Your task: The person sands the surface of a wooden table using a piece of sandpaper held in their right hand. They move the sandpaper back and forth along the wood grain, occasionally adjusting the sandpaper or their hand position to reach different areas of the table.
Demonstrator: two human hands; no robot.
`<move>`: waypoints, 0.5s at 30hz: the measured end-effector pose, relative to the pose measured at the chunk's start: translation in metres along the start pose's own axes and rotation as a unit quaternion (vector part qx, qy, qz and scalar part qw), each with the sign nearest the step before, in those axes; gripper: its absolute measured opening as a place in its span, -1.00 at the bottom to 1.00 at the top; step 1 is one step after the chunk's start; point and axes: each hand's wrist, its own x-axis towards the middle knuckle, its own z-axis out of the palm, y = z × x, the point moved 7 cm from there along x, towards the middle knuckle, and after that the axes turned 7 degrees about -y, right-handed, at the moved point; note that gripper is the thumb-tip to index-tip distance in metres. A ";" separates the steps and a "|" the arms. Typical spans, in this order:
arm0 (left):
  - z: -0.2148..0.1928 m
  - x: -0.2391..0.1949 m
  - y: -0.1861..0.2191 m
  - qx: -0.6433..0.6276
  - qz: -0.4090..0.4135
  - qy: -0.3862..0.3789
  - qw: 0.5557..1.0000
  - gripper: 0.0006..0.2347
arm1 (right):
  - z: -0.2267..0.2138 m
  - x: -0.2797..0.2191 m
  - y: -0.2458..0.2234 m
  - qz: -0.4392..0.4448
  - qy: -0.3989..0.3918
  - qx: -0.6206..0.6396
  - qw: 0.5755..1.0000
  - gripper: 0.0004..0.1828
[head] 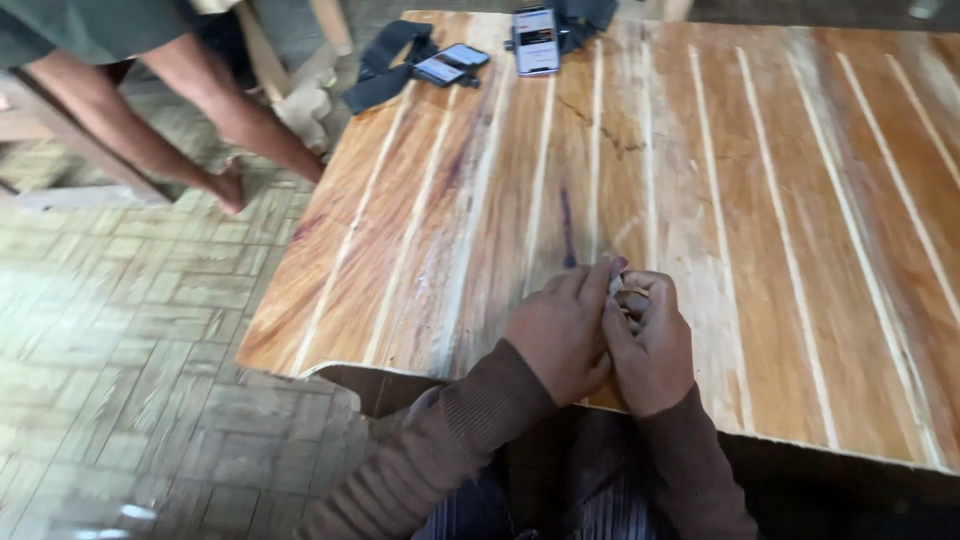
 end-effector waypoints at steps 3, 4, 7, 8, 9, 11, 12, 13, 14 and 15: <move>0.010 0.003 -0.009 0.024 -0.033 -0.045 0.998 -0.27 | 0.003 -0.001 -0.002 -0.014 -0.010 -0.014 1.000 -0.65; 0.010 0.003 -0.013 -0.004 -0.034 -0.035 0.999 -0.35 | 0.001 -0.003 -0.005 -0.016 -0.003 -0.014 1.000 -0.67; 0.006 0.001 -0.018 -0.082 -0.040 -0.039 0.995 -0.44 | -0.007 -0.001 0.006 -0.007 0.006 -0.005 1.000 -0.64; 0.005 -0.001 -0.018 -0.135 -0.042 -0.054 0.988 -0.44 | -0.010 0.000 0.015 0.007 0.012 0.003 1.000 -0.59; 0.004 -0.003 -0.018 -0.135 -0.043 -0.055 0.988 -0.44 | -0.011 0.000 0.021 0.008 0.011 0.004 1.000 -0.59; 0.004 -0.008 -0.018 -0.236 -0.039 -0.079 0.968 -0.46 | -0.013 0.001 0.033 0.011 0.005 0.078 0.997 -0.49; 0.003 -0.010 -0.017 -0.236 -0.040 -0.078 0.968 -0.46 | -0.013 -0.002 0.028 0.012 0.004 0.078 0.997 -0.49; 0.001 -0.011 -0.016 -0.280 -0.035 -0.073 0.957 -0.49 | -0.012 -0.004 0.024 0.013 -0.005 0.110 0.994 -0.50; -0.001 -0.012 -0.015 -0.324 -0.029 -0.067 0.943 -0.51 | -0.012 -0.007 0.020 0.014 -0.014 0.141 0.990 -0.51; 0.002 -0.013 -0.021 -0.325 -0.030 -0.066 0.943 -0.51 | -0.012 -0.007 0.023 0.014 -0.015 0.140 0.990 -0.51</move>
